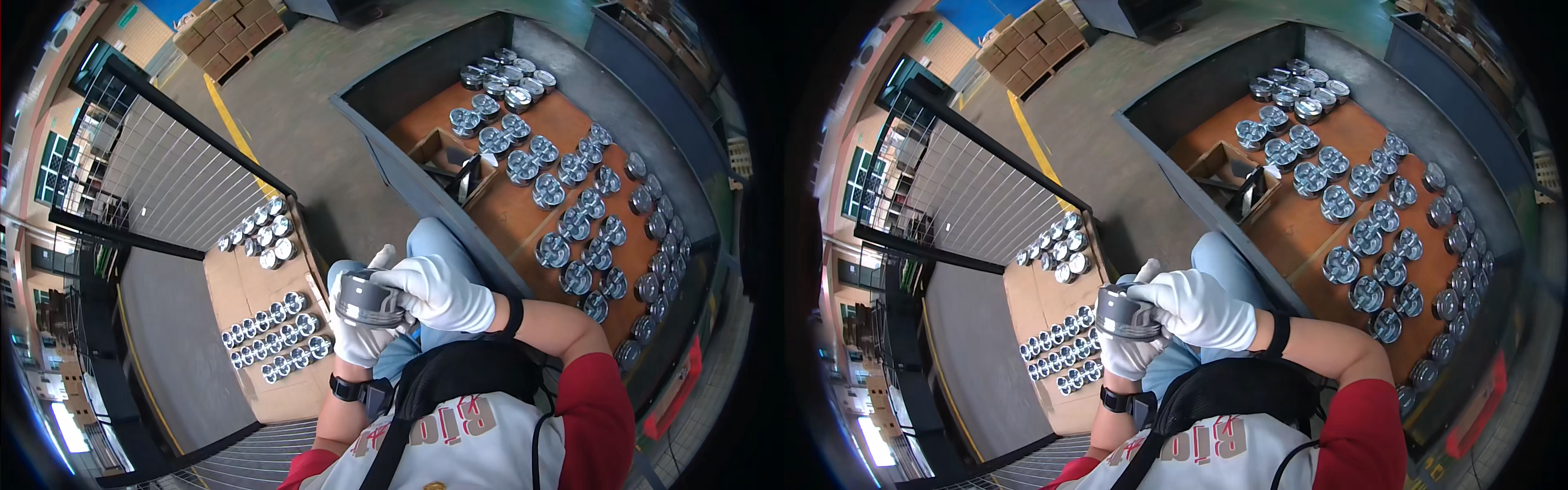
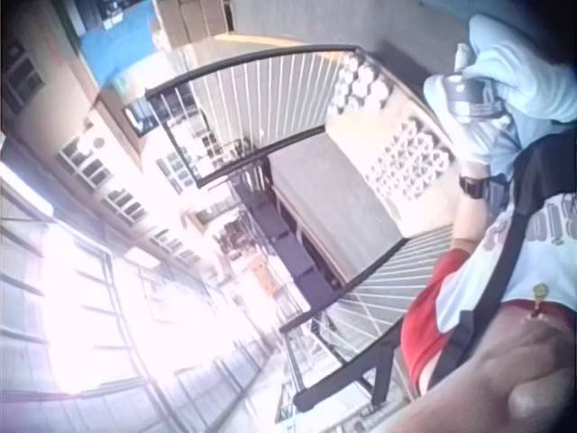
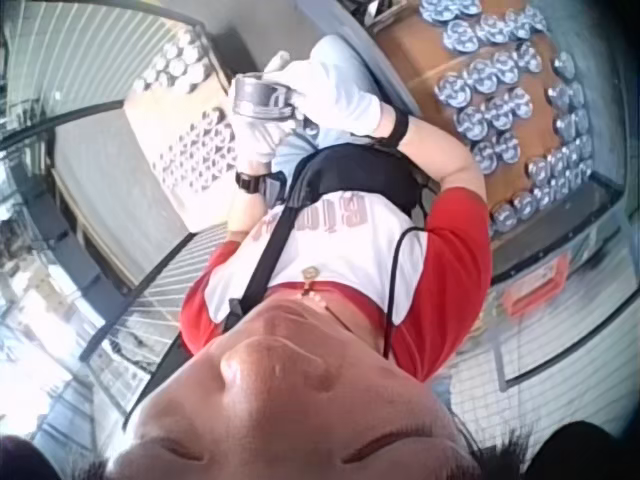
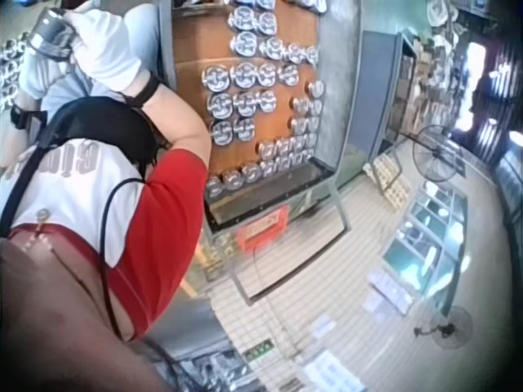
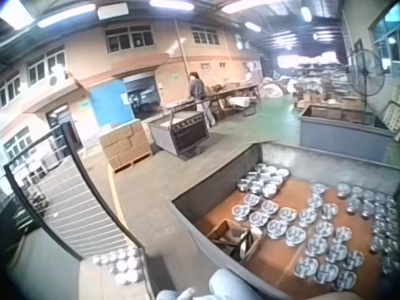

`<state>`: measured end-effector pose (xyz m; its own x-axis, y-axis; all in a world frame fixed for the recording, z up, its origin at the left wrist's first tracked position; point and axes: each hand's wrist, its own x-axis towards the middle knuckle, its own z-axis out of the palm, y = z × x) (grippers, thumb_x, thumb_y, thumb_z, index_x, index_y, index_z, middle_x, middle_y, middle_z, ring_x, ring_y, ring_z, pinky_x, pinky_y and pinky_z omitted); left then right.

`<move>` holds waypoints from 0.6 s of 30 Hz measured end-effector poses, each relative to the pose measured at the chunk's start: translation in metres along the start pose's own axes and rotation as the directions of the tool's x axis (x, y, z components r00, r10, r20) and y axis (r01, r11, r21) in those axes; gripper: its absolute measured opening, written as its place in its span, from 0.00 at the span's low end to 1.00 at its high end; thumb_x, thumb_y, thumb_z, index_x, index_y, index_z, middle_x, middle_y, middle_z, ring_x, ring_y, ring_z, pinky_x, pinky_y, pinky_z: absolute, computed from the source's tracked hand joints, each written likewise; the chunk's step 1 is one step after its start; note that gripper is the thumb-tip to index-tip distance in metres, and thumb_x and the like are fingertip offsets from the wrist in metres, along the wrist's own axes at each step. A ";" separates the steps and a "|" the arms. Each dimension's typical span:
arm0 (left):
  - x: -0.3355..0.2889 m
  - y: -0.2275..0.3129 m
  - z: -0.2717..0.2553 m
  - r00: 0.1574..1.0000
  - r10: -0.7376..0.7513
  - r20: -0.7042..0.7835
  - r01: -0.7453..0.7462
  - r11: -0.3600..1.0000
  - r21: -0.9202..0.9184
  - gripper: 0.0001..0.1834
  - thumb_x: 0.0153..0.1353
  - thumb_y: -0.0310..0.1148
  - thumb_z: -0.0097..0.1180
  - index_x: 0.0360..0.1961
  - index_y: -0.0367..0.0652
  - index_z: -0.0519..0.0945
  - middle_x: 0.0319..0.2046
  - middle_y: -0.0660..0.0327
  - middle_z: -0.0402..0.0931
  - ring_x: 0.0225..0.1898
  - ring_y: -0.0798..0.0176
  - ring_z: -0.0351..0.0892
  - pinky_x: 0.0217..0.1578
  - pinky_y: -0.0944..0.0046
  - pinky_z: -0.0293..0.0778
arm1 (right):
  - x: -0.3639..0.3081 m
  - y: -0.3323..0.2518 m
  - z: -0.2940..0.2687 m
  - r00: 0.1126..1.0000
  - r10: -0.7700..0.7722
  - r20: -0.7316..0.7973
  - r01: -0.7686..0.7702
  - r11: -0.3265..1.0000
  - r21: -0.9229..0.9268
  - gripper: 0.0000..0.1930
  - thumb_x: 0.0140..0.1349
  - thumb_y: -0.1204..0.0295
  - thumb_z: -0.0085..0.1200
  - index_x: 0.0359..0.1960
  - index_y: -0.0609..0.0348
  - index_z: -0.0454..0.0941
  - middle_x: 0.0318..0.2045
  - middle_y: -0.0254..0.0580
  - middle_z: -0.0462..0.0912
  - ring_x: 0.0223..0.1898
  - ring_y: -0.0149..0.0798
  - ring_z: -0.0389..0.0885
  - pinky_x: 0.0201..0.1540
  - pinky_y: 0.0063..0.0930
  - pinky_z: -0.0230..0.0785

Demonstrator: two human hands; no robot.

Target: Inspecting and organizing metal pistons on a workbench.

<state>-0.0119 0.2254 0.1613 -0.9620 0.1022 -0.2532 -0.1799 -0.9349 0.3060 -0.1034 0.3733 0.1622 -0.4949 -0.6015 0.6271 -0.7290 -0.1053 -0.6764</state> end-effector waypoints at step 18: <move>-0.015 0.000 -0.002 0.960 0.268 -0.085 -0.272 0.962 -0.038 0.36 0.66 0.56 0.50 0.65 0.43 0.63 0.53 0.51 0.74 0.52 0.51 0.79 0.50 0.46 0.80 | 0.004 -0.013 -0.004 0.995 0.056 0.085 -0.059 0.998 0.030 0.32 0.49 0.59 0.69 0.54 0.60 0.74 0.47 0.50 0.79 0.42 0.52 0.81 0.44 0.39 0.75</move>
<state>0.0026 0.2229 0.1631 -0.9541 -0.1810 -0.2386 0.0961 -0.9396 0.3285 -0.0980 0.3752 0.1749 -0.4930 -0.6714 0.5533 -0.6840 -0.0939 -0.7234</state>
